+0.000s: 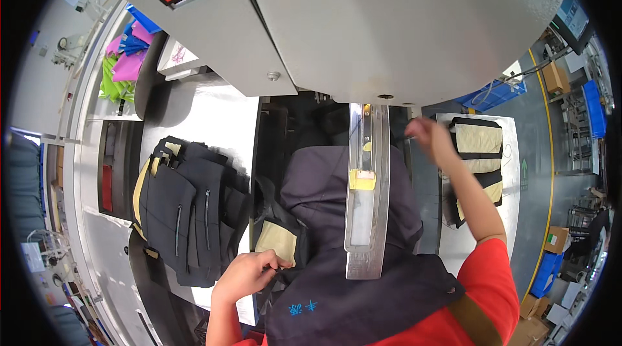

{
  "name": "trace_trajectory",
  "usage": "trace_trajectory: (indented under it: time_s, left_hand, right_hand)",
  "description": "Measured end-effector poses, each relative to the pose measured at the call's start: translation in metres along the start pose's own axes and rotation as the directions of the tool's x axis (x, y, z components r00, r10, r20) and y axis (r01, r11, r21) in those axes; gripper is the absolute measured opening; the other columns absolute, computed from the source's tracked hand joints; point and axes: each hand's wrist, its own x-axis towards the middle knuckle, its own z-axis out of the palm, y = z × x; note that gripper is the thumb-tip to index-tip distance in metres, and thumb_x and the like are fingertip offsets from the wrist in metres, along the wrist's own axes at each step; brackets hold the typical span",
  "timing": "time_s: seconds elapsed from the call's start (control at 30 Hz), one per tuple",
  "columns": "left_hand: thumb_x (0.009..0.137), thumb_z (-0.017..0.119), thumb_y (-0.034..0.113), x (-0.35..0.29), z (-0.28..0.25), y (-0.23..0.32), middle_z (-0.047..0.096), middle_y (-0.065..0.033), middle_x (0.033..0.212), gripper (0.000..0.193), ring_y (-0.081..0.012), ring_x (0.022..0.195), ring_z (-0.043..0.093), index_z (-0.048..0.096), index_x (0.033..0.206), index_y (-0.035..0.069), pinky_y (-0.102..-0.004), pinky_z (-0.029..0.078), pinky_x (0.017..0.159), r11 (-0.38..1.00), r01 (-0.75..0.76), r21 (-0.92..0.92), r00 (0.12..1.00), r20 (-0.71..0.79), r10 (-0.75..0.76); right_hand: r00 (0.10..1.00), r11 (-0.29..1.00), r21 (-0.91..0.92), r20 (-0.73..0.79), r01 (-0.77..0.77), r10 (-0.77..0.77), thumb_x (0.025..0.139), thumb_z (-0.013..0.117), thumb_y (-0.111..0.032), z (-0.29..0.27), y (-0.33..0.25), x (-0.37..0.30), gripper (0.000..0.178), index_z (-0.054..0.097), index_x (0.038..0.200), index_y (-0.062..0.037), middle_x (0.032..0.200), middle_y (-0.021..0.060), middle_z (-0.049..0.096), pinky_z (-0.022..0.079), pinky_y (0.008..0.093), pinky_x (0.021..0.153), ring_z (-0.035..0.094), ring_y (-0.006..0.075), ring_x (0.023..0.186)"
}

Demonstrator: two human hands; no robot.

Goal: The person assembles and sews leather parts and fabric components using an industrial sewing machine.

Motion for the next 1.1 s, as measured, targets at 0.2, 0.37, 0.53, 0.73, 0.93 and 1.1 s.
trace_trajectory:
  time_s: [0.2, 0.37, 0.53, 0.73, 0.93, 1.1]
  left_hand:
    - [0.070, 0.058, -0.005, 0.000, 0.001, -0.006, 0.070, -0.0039, 0.091, 0.018, -0.0272, 0.068, 0.063, 0.043, 0.076, 0.004, -0.0326, 0.047, 0.058, 1.000, 0.014, 0.027, 1.000, -0.016, -0.014]
    - [0.070, 0.058, -0.006, -0.003, 0.000, -0.005, 0.070, -0.0047, 0.091, 0.019, -0.0277, 0.069, 0.063, 0.044, 0.076, 0.004, -0.0327, 0.048, 0.059, 0.998, 0.042, 0.051, 0.999, -0.017, -0.041]
    - [0.071, 0.057, -0.008, 0.000, -0.005, -0.005, 0.070, -0.0058, 0.090, 0.018, -0.0272, 0.073, 0.065, 0.043, 0.075, 0.003, -0.0310, 0.050, 0.064, 0.999, 0.028, 0.031, 0.998, -0.057, -0.027]
    - [0.072, 0.049, -0.015, -0.001, -0.004, -0.007, 0.068, -0.0155, 0.097, 0.020, -0.0263, 0.088, 0.067, 0.040, 0.076, 0.002, -0.0297, 0.050, 0.076, 0.998, -0.043, -0.044, 0.774, -0.633, 0.005]
    - [0.074, 0.049, -0.018, 0.013, -0.018, 0.005, 0.067, -0.0190, 0.099, 0.024, -0.0226, 0.087, 0.066, 0.039, 0.080, 0.004, -0.0270, 0.049, 0.073, 0.979, -0.192, 0.065, 0.537, -0.828, 0.160]
    - [0.077, 0.050, -0.017, 0.030, -0.024, 0.012, 0.065, -0.0220, 0.103, 0.023, -0.0233, 0.092, 0.065, 0.040, 0.080, 0.004, -0.0281, 0.049, 0.075, 0.952, -0.300, 0.059, 0.432, -0.881, 0.191]
  right_hand:
    - [0.782, 0.703, 0.669, 0.296, 0.241, -0.549, 0.085, 0.060, -0.010, 0.053, -0.060, -0.003, 0.024, 0.058, 0.107, -0.0010, 0.098, 0.0081, 0.062, 0.048, 0.0312, 0.080, 0.060, 0.0172, 0.085]
    - [0.650, 0.531, 0.838, 0.336, 0.124, -0.682, 0.081, 0.067, -0.010, 0.067, -0.074, 0.006, 0.031, 0.055, 0.108, -0.0037, 0.102, 0.0031, 0.058, 0.050, 0.0273, 0.077, 0.059, 0.0122, 0.080]
    - [0.534, 0.793, 0.610, 0.670, 0.002, -0.517, 0.080, 0.070, -0.015, 0.070, -0.094, 0.005, 0.029, 0.060, 0.105, -0.0032, 0.102, 0.0088, 0.063, 0.048, 0.0326, 0.087, 0.060, 0.0176, 0.099]
    - [0.943, 0.949, 0.316, 0.315, 0.004, -0.109, 0.087, 0.059, -0.015, 0.044, -0.048, 0.003, 0.020, 0.062, 0.104, -0.0043, 0.094, 0.0071, 0.066, 0.049, 0.0311, 0.077, 0.062, 0.0159, 0.087]
    - [0.673, 0.756, -0.651, -0.528, 0.070, -0.517, 0.085, 0.054, -0.019, -0.098, 0.159, 0.103, 0.029, 0.059, 0.108, -0.0016, 0.098, 0.0171, 0.064, 0.048, 0.0423, 0.073, 0.060, 0.0359, 0.089]
    - [0.747, 0.804, -0.595, -0.542, -0.017, -0.385, 0.087, 0.051, -0.024, -0.142, 0.159, 0.138, 0.040, 0.052, 0.120, -0.0002, 0.119, 0.0212, 0.055, 0.042, 0.0406, 0.089, 0.051, 0.0368, 0.112]
